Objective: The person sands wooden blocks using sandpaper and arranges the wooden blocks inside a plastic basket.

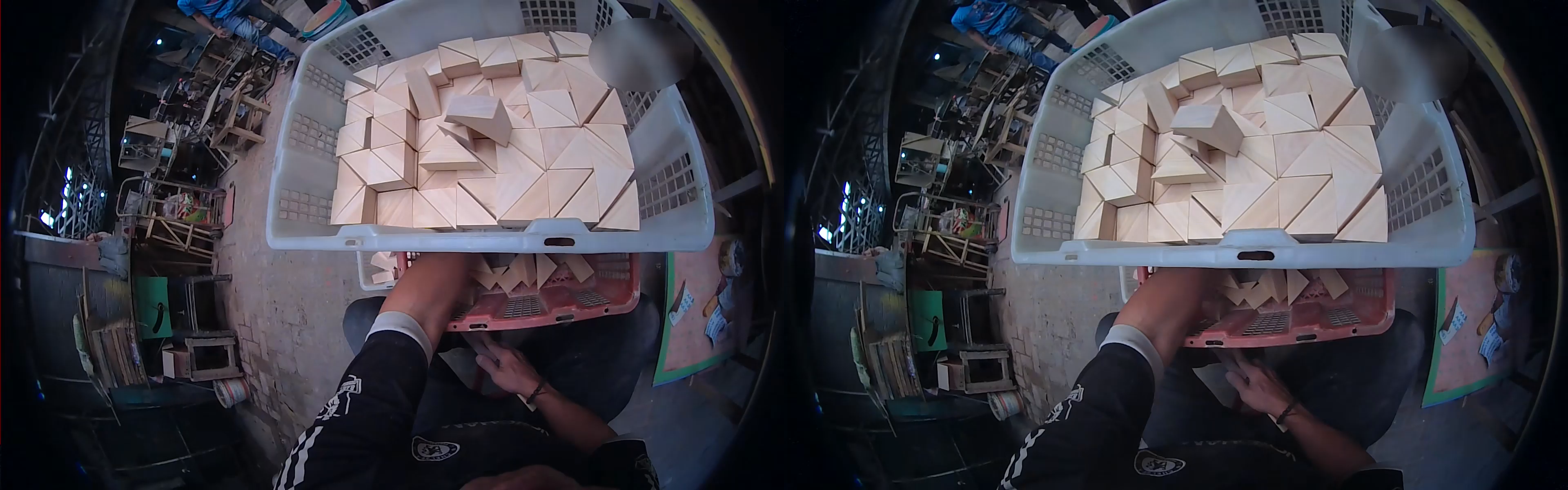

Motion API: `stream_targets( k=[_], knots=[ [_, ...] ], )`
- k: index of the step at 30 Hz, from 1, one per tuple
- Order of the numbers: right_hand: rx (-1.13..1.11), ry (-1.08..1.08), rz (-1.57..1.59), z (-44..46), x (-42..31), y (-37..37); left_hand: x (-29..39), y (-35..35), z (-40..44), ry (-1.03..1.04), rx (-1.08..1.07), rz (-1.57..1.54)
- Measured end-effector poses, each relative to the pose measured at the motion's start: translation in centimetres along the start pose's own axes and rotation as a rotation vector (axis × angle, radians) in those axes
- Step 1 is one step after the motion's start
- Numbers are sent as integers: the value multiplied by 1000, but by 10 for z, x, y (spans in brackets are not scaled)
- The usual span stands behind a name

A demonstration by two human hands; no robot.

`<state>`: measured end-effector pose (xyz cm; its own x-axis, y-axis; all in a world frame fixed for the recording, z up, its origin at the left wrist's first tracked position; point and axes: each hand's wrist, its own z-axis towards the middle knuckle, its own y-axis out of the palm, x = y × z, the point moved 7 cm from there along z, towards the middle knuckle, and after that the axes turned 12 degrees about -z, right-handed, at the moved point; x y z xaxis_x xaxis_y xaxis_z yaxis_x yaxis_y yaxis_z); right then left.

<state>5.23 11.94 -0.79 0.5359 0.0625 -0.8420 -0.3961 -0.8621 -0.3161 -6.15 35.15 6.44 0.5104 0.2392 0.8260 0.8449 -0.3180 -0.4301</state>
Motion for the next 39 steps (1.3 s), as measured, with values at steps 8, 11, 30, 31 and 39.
stream_targets(
  k=[8,11,30,31,39],
  knots=[
    [-11,-92,22,-7,-34,-16,29,-1,-17,17,-79,-26],
    [-8,-12,-16,-3,-15,-3,43,11,-24,28,-134,-43],
    [176,-45,73,-27,6,-20,72,0,-123,341,280,207],
    [189,-51,67,-26,6,-22,69,0,-127,180,266,43],
    [223,-61,121,-25,17,-20,74,8,-195,237,600,-675]
  ],
)
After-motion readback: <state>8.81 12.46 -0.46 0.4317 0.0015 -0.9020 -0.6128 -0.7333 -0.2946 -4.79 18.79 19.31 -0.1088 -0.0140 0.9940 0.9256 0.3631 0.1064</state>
